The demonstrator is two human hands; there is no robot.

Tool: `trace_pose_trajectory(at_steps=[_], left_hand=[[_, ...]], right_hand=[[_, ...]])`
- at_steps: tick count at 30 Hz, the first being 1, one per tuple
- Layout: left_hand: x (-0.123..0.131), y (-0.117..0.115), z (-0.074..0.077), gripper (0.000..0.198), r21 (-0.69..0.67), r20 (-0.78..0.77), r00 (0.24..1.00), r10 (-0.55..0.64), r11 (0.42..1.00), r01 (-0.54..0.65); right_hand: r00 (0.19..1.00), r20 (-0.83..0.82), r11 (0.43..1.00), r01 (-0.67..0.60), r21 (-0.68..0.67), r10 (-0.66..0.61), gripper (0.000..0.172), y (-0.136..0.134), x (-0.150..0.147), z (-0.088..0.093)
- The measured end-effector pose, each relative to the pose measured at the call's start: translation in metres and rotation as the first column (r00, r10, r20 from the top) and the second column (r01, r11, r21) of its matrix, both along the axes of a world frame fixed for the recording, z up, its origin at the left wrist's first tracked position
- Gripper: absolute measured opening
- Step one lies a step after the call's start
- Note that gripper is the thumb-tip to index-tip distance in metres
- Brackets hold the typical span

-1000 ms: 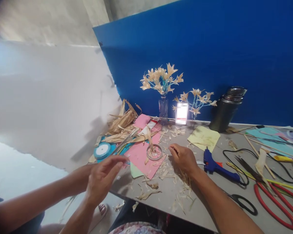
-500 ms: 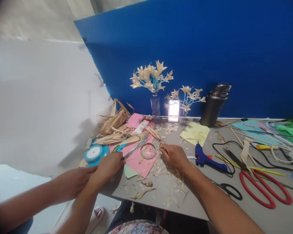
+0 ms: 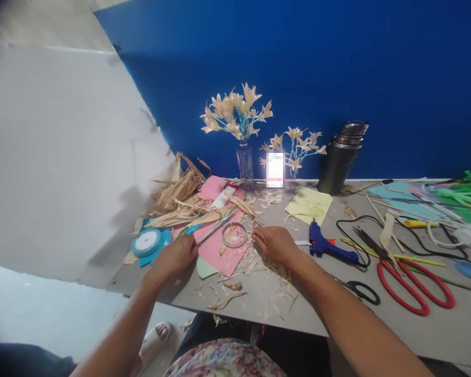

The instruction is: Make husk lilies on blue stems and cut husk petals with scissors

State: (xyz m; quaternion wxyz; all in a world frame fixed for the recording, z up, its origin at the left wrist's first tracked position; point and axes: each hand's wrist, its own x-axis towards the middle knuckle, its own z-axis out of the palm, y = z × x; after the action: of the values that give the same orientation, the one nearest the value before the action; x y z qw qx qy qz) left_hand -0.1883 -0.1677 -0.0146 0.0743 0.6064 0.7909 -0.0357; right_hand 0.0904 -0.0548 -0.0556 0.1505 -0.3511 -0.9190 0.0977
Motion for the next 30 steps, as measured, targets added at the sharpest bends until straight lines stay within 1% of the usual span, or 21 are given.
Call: trace_pose_trajectory(at_steps=[3, 5, 7, 9, 12, 16, 18, 21, 23, 26, 28, 30], left_hand=[[0.002, 0.001, 0.008, 0.018, 0.008, 0.014, 1.0, -0.008, 1.0, 0.008], [0.002, 0.004, 0.013, 0.021, 0.069, 0.022, 0.999, -0.023, 0.997, 0.022], [0.001, 0.009, 0.014, 0.026, 0.116, 0.016, 0.999, -0.039, 0.993, 0.037], [-0.002, 0.015, 0.011, 0.025, 0.096, -0.012, 0.998, -0.054, 0.994, 0.055], [-0.003, 0.023, 0.002, 0.018, 0.049, -0.074, 0.995, -0.063, 0.997, 0.066], [0.005, 0.025, -0.009, 0.029, 0.078, -0.158, 0.987, -0.028, 0.996, 0.041], [0.011, 0.023, -0.01, 0.033, 0.098, -0.192, 0.981, -0.017, 0.995, 0.036], [0.014, 0.021, -0.006, 0.034, 0.116, -0.215, 0.977, 0.003, 0.993, 0.023], [0.01, 0.021, -0.004, 0.032, 0.115, -0.177, 0.984, 0.034, 0.993, -0.013], [-0.002, 0.025, -0.004, 0.027, 0.164, 0.012, 0.997, 0.077, 0.983, -0.078], [-0.012, 0.028, -0.004, 0.022, 0.241, 0.133, 0.99, 0.052, 0.967, -0.083], [-0.022, 0.032, -0.002, 0.024, 0.302, 0.187, 0.982, 0.004, 0.951, -0.061]], right_hand=[[1.0, 0.004, 1.0, 0.001, 0.002, -0.001, 0.016, 0.001, 0.0, -0.002], [1.0, 0.009, 1.0, -0.002, -0.002, 0.002, 0.016, 0.001, 0.0, -0.003], [1.0, 0.02, 1.0, -0.008, -0.011, 0.008, 0.017, 0.001, 0.0, -0.004], [0.999, 0.034, 1.0, -0.011, -0.02, 0.011, 0.018, 0.001, -0.001, -0.004], [0.999, 0.041, 1.0, -0.011, -0.028, 0.012, 0.018, 0.001, -0.001, -0.003], [0.999, 0.042, 0.999, -0.013, -0.038, 0.014, 0.019, 0.0, 0.0, 0.0], [0.999, 0.031, 0.999, -0.019, -0.042, 0.02, 0.019, 0.0, 0.0, 0.001], [0.999, 0.018, 0.998, -0.029, -0.047, 0.03, 0.018, 0.0, 0.0, 0.001], [0.999, 0.018, 0.998, -0.035, -0.051, 0.036, 0.019, 0.0, 0.0, 0.001], [0.999, 0.019, 0.998, -0.039, -0.053, 0.04, 0.02, 0.0, -0.001, 0.001], [0.999, 0.019, 0.998, -0.036, -0.049, 0.037, 0.021, 0.001, -0.001, 0.0], [0.999, 0.019, 0.998, -0.03, -0.05, 0.031, 0.021, 0.002, 0.0, -0.001]])
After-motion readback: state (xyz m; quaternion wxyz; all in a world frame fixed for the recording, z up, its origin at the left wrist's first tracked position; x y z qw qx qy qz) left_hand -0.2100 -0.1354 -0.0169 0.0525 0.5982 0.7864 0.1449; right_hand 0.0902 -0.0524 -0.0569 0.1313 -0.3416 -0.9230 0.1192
